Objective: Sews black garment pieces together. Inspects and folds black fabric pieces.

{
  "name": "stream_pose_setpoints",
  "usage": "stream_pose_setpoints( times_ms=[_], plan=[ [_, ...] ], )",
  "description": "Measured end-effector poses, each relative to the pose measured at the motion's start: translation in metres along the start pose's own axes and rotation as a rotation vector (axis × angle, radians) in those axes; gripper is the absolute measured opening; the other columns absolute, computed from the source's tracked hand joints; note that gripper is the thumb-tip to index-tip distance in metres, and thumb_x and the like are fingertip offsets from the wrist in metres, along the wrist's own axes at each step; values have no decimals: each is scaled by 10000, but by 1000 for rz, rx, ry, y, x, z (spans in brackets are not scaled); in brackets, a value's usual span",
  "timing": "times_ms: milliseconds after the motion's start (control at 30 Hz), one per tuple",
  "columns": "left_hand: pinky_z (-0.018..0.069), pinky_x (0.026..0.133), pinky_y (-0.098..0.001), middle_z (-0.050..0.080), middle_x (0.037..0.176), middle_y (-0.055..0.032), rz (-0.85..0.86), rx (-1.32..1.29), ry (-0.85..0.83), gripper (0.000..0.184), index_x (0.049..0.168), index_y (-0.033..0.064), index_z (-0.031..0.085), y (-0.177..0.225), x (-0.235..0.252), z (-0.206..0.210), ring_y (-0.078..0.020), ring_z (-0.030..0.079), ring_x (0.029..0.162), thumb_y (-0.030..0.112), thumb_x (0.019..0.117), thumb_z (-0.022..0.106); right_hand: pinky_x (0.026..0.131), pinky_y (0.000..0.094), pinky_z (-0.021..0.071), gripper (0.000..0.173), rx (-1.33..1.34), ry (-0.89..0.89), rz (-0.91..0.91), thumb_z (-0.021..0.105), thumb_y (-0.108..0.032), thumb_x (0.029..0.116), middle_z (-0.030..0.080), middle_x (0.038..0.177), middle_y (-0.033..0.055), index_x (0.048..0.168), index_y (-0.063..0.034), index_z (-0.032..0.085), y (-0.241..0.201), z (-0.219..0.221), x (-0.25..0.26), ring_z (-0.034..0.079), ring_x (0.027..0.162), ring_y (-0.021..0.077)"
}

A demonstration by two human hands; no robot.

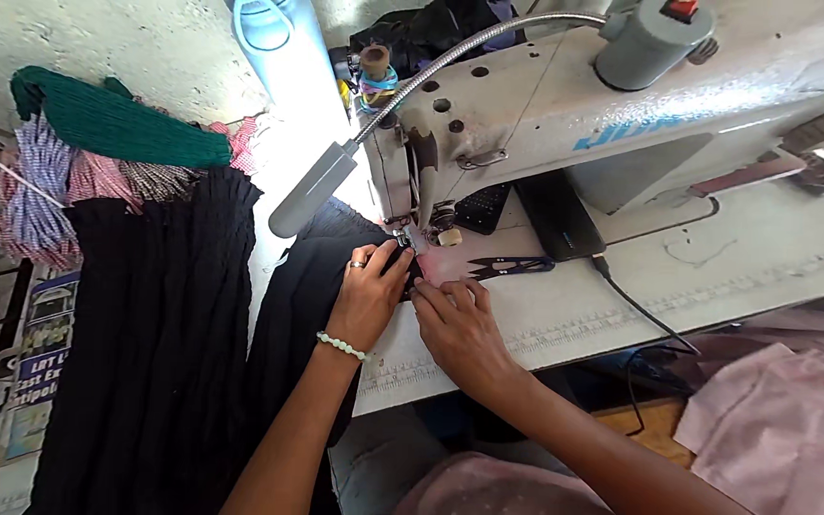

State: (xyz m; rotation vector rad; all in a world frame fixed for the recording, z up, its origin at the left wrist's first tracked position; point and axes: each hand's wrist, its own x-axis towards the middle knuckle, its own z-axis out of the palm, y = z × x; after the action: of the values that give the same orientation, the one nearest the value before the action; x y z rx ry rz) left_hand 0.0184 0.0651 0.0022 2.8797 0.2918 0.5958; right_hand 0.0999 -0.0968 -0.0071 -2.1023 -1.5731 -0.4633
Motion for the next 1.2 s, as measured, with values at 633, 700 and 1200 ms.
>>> stream_pose_setpoints(
  times_ms=[633,700,1200],
  plan=[
    [504,1014,-431,702,1261,-139,-80,-113,41,247,1091,5,723,3,4,-5,-315,652,1179,210,958,682,919,502,467,169,51,9,12,596,-120,958,754,1141,48,1020,-92,750,6,-2,3,685,924,271],
    [510,1008,-428,703,1258,-139,-78,-134,43,228,1055,7,738,1,5,-6,-312,655,1171,205,951,695,919,507,470,168,55,6,8,598,-116,956,752,1138,54,1026,-89,748,6,-2,4,685,923,276],
    [489,1029,-485,705,1219,-181,-59,-182,17,211,1074,-13,747,-23,25,-11,-345,654,1166,147,955,677,909,518,468,182,58,-28,-3,590,-119,958,742,1178,82,1019,-54,749,14,12,27,677,949,295]
  ],
)
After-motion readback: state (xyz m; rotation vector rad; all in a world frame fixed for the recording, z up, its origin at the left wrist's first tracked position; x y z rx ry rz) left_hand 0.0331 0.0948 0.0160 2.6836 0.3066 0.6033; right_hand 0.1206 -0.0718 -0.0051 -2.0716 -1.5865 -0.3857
